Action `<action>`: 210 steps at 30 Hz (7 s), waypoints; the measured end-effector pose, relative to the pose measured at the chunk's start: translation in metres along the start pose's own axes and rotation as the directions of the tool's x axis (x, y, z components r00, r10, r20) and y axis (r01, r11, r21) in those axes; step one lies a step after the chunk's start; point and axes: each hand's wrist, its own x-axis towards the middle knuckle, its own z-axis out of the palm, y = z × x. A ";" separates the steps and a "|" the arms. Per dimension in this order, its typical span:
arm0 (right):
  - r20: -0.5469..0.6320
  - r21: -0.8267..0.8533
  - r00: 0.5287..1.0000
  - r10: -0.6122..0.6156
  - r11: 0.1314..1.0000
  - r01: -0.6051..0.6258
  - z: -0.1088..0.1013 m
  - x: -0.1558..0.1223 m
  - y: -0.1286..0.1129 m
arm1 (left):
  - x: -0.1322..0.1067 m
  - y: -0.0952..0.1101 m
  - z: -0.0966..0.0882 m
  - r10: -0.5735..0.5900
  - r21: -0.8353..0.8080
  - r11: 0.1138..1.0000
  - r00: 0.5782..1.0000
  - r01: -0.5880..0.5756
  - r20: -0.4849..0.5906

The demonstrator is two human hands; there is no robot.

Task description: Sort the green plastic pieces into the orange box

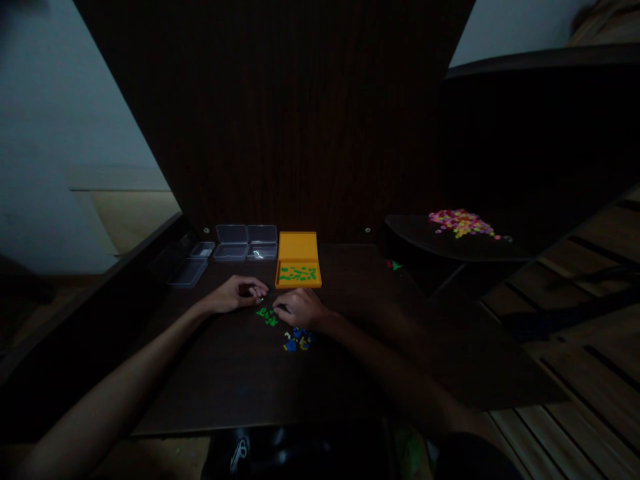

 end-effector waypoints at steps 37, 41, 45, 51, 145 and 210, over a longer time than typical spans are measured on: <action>-0.073 -0.022 0.994 -0.075 0.997 0.074 0.003 -0.004 -0.004 | -0.004 0.018 0.009 0.090 0.167 0.981 0.994 -0.099 0.059; -0.050 0.020 0.991 -0.122 0.992 0.123 0.004 -0.004 -0.006 | -0.004 0.023 0.006 0.131 0.197 0.968 0.981 -0.158 0.143; -0.046 -0.011 0.995 -0.086 0.996 0.086 0.008 -0.004 -0.011 | -0.004 0.022 0.006 0.162 0.217 0.956 0.973 -0.196 0.163; -0.023 -0.058 0.999 -0.028 0.998 0.027 0.012 -0.002 -0.017 | -0.004 0.020 0.007 0.154 0.221 0.957 0.975 -0.187 0.159; -0.015 -0.069 1.000 -0.015 0.998 0.014 0.002 -0.004 -0.006 | -0.005 0.025 0.015 0.251 0.152 0.943 0.934 -0.295 0.254; 0.115 -0.024 0.987 -0.111 0.993 0.114 -0.007 -0.007 -0.009 | -0.004 0.023 0.003 0.218 0.155 0.956 0.957 -0.248 0.190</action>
